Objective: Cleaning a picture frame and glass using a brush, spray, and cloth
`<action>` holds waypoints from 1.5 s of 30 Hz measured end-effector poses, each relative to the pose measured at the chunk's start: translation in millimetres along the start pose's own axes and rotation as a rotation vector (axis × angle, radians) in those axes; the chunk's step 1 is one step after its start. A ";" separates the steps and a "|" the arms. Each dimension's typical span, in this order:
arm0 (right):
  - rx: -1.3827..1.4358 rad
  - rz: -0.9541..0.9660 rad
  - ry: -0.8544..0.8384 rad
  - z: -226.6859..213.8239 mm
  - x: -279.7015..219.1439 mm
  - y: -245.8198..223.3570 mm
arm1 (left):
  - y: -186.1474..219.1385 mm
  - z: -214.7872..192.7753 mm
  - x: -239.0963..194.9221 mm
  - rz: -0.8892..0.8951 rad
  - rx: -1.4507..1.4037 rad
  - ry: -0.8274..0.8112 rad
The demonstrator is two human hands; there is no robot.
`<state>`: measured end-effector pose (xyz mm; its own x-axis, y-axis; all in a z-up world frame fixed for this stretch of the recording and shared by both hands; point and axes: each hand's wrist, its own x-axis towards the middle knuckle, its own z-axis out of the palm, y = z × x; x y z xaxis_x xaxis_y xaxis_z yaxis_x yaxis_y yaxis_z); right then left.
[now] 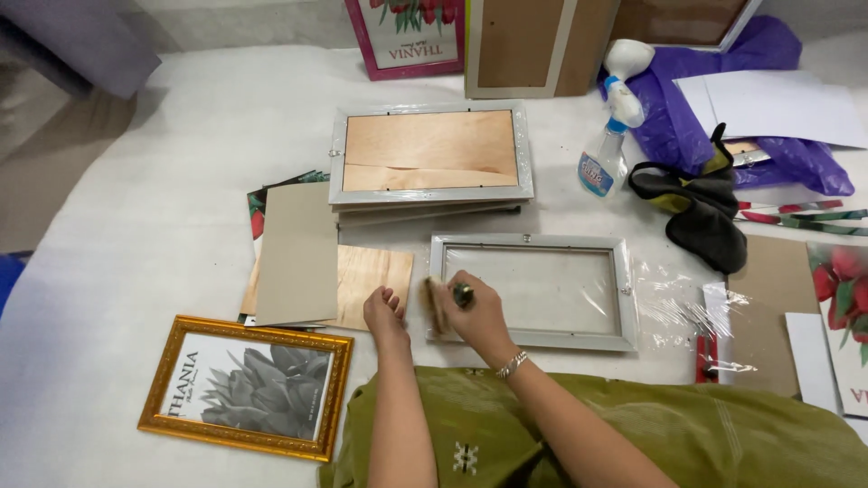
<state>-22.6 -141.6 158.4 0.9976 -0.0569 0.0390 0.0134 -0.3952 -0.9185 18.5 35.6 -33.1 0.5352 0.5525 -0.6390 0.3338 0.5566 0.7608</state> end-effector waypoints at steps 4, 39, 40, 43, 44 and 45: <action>0.325 0.208 -0.025 -18.2 25.7 9.5 | 1.2 -0.2 2.6 0.021 -0.060 0.003; -0.022 0.051 -0.681 -113.5 57.0 58.8 | -8.5 9.1 12.0 -0.030 0.029 -0.008; -0.023 0.051 -0.679 -124.1 68.5 68.6 | -7.0 8.6 7.7 -0.030 0.029 -0.009; -0.163 0.052 -0.493 -158.7 97.9 86.0 | -2.3 8.0 1.2 -0.013 0.043 -0.008; -0.346 -0.130 -0.333 -172.2 103.3 84.9 | -2.9 7.0 2.4 -0.017 0.055 0.000; -0.524 -0.314 -0.167 -185.1 110.2 83.5 | -2.5 6.9 4.4 -0.019 0.067 0.007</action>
<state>75.9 -350.6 158.8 0.9493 0.2616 0.1743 0.3141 -0.7689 -0.5569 25.4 32.3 -37.0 0.5229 0.5466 -0.6540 0.3954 0.5242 0.7543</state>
